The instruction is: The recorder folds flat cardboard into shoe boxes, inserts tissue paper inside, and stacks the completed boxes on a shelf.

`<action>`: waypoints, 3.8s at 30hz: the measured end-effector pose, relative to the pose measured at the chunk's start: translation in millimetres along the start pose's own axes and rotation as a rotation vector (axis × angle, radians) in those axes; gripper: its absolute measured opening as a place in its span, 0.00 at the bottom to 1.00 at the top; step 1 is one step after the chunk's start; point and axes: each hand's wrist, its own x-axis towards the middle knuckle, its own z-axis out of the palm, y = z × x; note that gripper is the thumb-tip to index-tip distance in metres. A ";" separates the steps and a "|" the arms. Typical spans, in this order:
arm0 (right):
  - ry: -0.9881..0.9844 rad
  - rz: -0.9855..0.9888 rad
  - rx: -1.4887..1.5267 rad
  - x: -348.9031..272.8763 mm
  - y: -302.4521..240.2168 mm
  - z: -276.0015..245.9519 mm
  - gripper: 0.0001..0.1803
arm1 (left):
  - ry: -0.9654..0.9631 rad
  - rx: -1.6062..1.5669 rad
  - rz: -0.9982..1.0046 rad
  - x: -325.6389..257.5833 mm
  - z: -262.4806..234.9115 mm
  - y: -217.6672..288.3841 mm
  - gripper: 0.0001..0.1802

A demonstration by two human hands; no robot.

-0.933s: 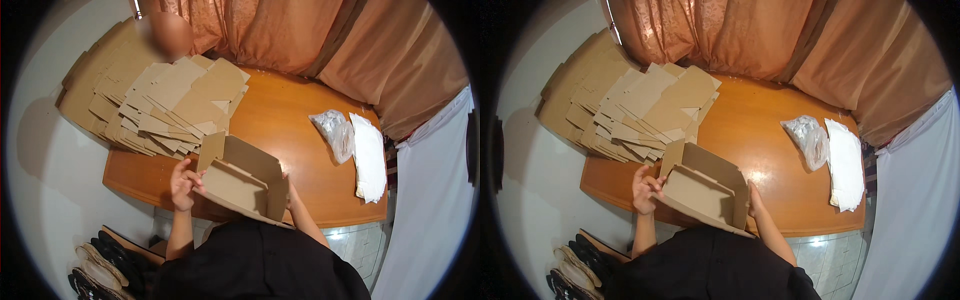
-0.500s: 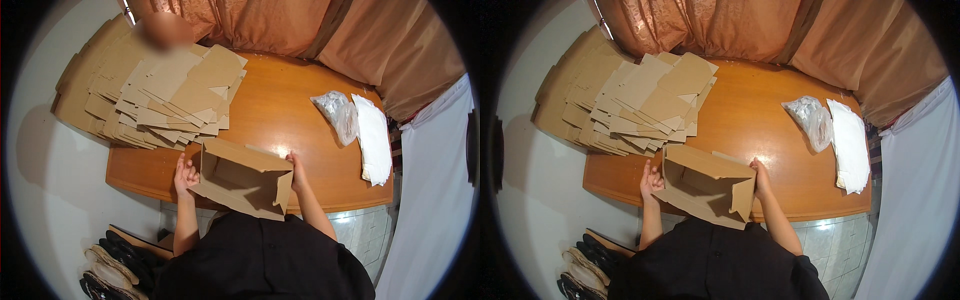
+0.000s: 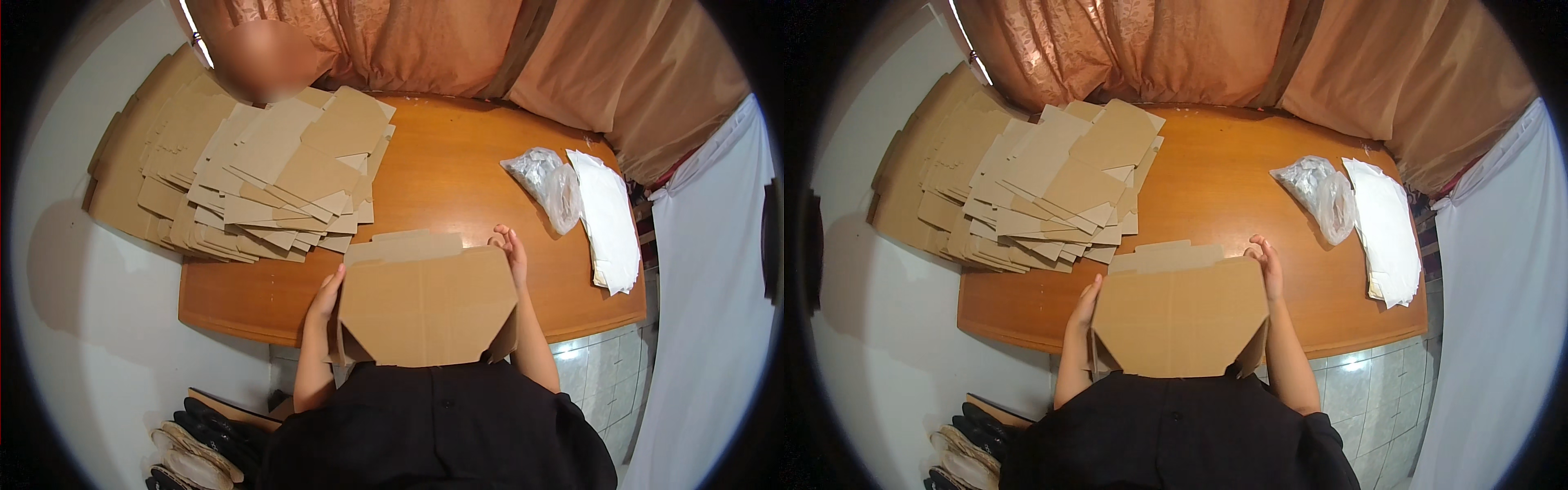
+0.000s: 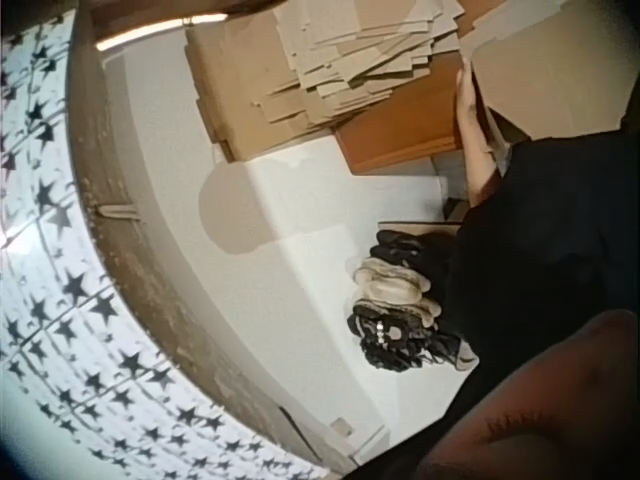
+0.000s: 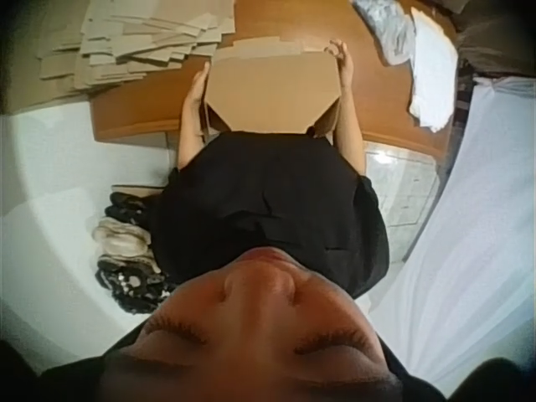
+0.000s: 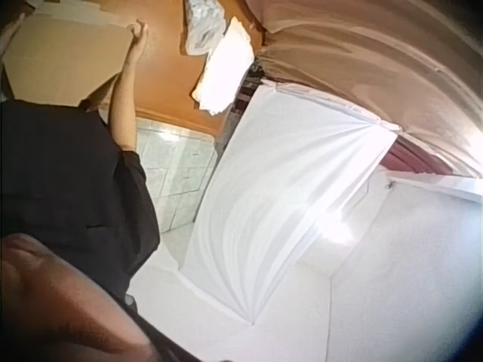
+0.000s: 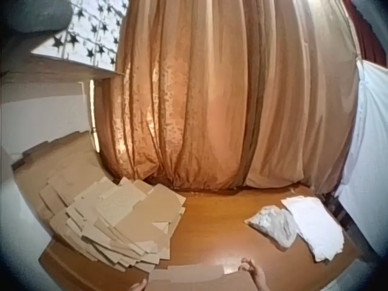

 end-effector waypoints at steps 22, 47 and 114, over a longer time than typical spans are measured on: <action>0.361 -0.033 0.130 -9.7 37.8 -48.0 0.20 | 0.032 -0.428 -0.052 13.8 30.1 16.3 0.25; 0.379 0.026 -0.292 -3.8 43.0 -77.3 0.22 | 0.027 -0.532 0.004 82.2 67.2 33.7 0.20; 0.395 -0.691 -1.228 -35.7 -6.9 -29.3 0.22 | 0.125 1.016 1.207 41.7 109.3 50.0 0.22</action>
